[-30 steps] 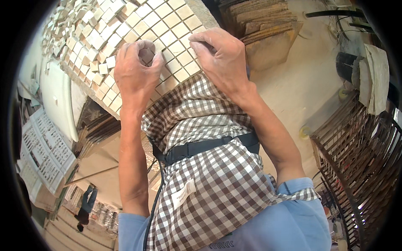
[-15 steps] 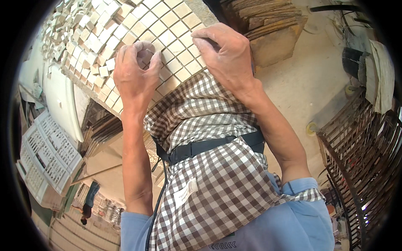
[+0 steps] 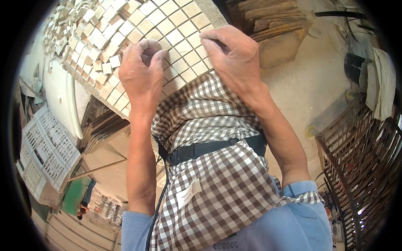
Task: The person places small, white, cube-shaped wooden blocks into a grid-like structure. They pick up blocks from a pile and fit them into the grid one by one, occasionally adjusting their position to ensure a snug fit.
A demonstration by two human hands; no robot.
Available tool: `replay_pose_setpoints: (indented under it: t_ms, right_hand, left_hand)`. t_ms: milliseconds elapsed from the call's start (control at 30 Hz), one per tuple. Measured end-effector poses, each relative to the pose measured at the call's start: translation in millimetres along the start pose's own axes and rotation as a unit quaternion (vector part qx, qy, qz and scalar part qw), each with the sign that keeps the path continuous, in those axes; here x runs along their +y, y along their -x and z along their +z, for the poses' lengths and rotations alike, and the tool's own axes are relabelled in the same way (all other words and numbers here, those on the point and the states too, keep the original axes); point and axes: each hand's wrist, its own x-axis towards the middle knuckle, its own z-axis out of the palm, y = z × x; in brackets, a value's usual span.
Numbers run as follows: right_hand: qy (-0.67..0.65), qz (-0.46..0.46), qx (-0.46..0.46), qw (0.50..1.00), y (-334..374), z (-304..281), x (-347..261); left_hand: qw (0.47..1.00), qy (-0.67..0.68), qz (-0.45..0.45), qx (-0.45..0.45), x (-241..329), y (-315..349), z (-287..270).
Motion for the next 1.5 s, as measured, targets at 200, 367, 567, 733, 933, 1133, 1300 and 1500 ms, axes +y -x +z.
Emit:
replay_pose_setpoints:
  t_ms: [200, 367, 567, 733, 933, 1133, 1300, 1500]
  right_hand:
    - [0.020, -0.046, -0.033, 0.998, -3.4, 0.6, -16.6]
    - [0.043, -0.074, -0.040, 0.996, -6.9, 24.0, -26.5]
    - [0.095, -0.105, -0.047, 0.989, -10.5, 43.2, -23.7]
    - [0.101, -0.063, -0.047, 0.992, -12.5, 44.6, -27.4]
    - [0.122, -0.017, -0.056, 0.991, -10.8, 49.6, -36.2]
    - [0.104, -0.030, -0.104, 0.989, -22.0, 36.9, -31.8]
    - [0.102, -0.088, -0.087, 0.987, -37.6, 46.3, -38.8]
    - [0.112, -0.106, -0.049, 0.987, -55.9, 69.8, -41.9]
  left_hand:
    - [1.000, 0.011, -0.024, 0.004, 7.7, 1.5, -2.6]
    - [0.999, 0.022, 0.014, 0.030, 5.7, 5.9, -3.1]
    - [0.996, 0.045, 0.001, 0.079, 2.7, 15.3, -3.1]
    - [0.994, 0.071, -0.048, 0.067, 8.8, 9.9, -3.0]
    - [0.993, 0.064, -0.053, 0.080, 7.9, 13.9, 3.7]
    - [0.986, 0.140, -0.077, 0.047, -11.8, 16.3, -25.5]
    - [0.991, -0.006, -0.033, 0.129, -26.9, 9.5, -46.1]
    - [0.988, -0.077, 0.032, 0.126, -23.2, -2.8, -29.1]
